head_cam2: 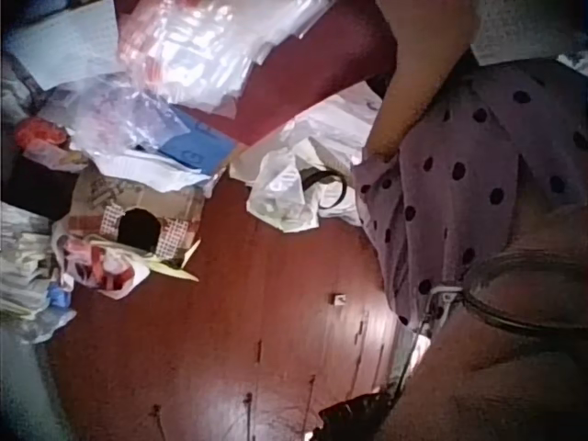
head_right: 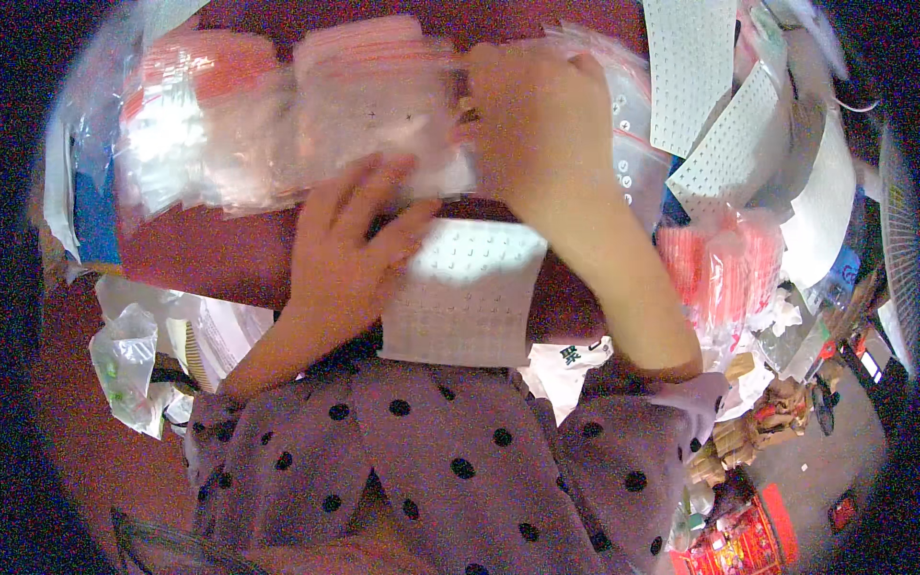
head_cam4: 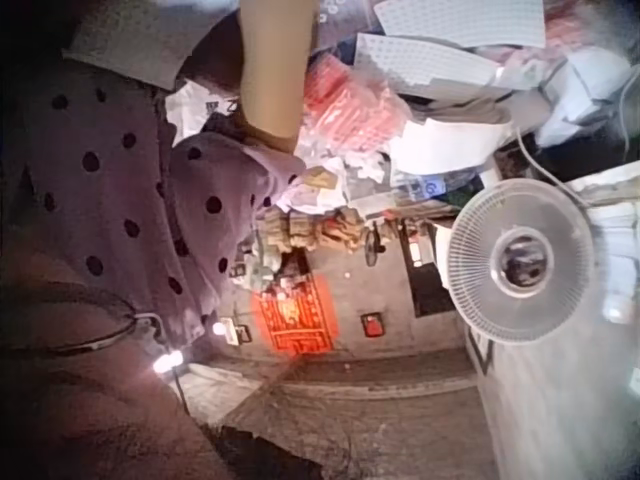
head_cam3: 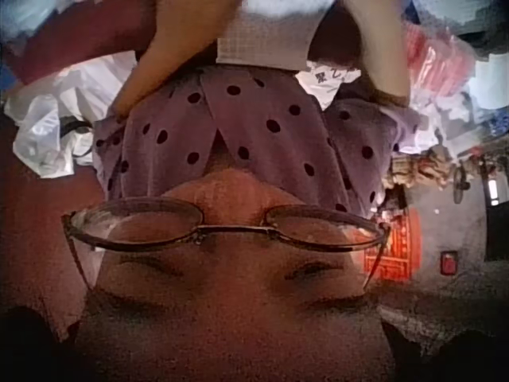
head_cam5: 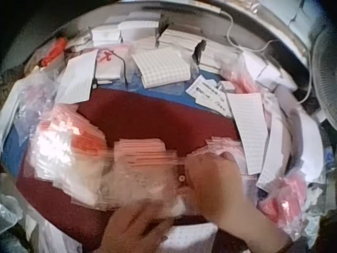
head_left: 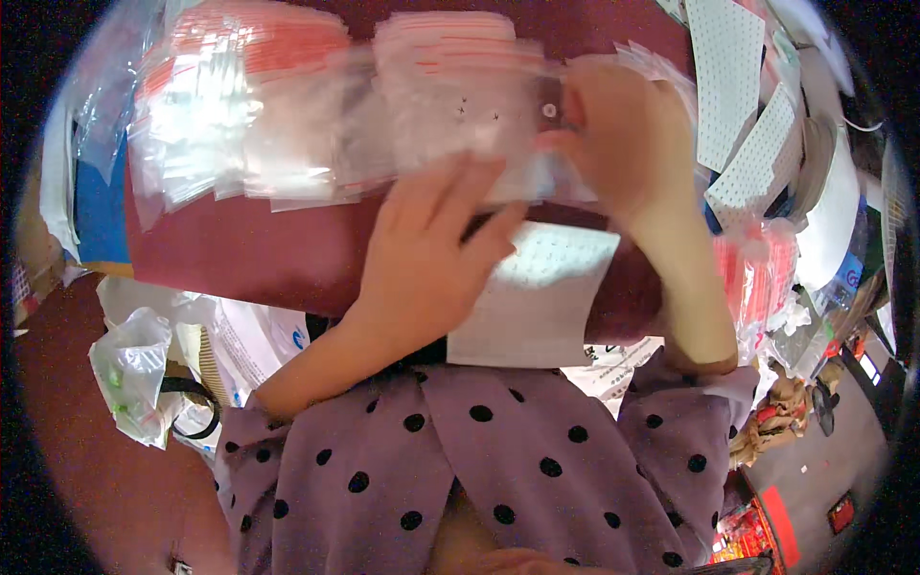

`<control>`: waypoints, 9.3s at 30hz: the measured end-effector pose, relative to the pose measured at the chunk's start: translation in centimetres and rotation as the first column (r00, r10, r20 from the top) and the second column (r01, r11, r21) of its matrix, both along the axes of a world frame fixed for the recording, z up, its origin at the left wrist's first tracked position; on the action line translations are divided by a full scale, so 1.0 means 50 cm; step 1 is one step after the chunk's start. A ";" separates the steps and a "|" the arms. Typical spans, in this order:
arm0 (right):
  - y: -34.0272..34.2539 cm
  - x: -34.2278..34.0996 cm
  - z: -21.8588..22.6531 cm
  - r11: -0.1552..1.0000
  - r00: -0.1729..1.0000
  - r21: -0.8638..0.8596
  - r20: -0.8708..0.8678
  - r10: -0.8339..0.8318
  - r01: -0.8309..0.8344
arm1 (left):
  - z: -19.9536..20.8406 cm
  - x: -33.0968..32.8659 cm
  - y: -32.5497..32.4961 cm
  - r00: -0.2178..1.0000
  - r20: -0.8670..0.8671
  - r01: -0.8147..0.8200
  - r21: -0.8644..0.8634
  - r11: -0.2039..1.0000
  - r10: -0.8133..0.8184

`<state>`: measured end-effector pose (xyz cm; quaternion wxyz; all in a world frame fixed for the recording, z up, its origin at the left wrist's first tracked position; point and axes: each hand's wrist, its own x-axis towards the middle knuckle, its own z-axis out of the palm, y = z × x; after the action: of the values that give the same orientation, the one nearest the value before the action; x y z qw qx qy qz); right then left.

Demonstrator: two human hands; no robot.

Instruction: Peeling labels from a sheet and sticking them onto small plastic zip-lock bags.

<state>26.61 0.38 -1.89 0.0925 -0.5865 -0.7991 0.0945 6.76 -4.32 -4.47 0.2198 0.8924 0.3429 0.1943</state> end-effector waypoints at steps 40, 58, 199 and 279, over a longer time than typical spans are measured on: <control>-0.150 -0.074 0.040 0.950 0.899 0.230 -0.334 0.282 -0.212 | 0.035 -0.056 0.004 0.872 0.268 0.339 -0.934 -0.110 0.409; -0.001 0.021 0.007 0.939 0.903 -0.324 -0.428 -0.037 -0.115 | -0.010 0.035 -0.002 0.955 -0.296 0.082 0.187 0.979 -0.023; 0.023 0.002 0.023 0.950 0.947 -0.313 -0.311 -0.079 -0.023 | -0.014 0.023 0.003 0.986 -0.164 0.039 0.091 0.995 -0.023; 0.072 -0.012 0.021 0.985 0.997 -0.170 -0.075 0.023 -0.035 | -0.017 0.026 0.030 0.993 -0.109 0.055 0.075 0.996 -0.046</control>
<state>26.02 3.97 -0.83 0.0694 -0.5769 -0.7925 0.1852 8.07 -2.82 -5.34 0.1710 0.9178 0.3238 0.1536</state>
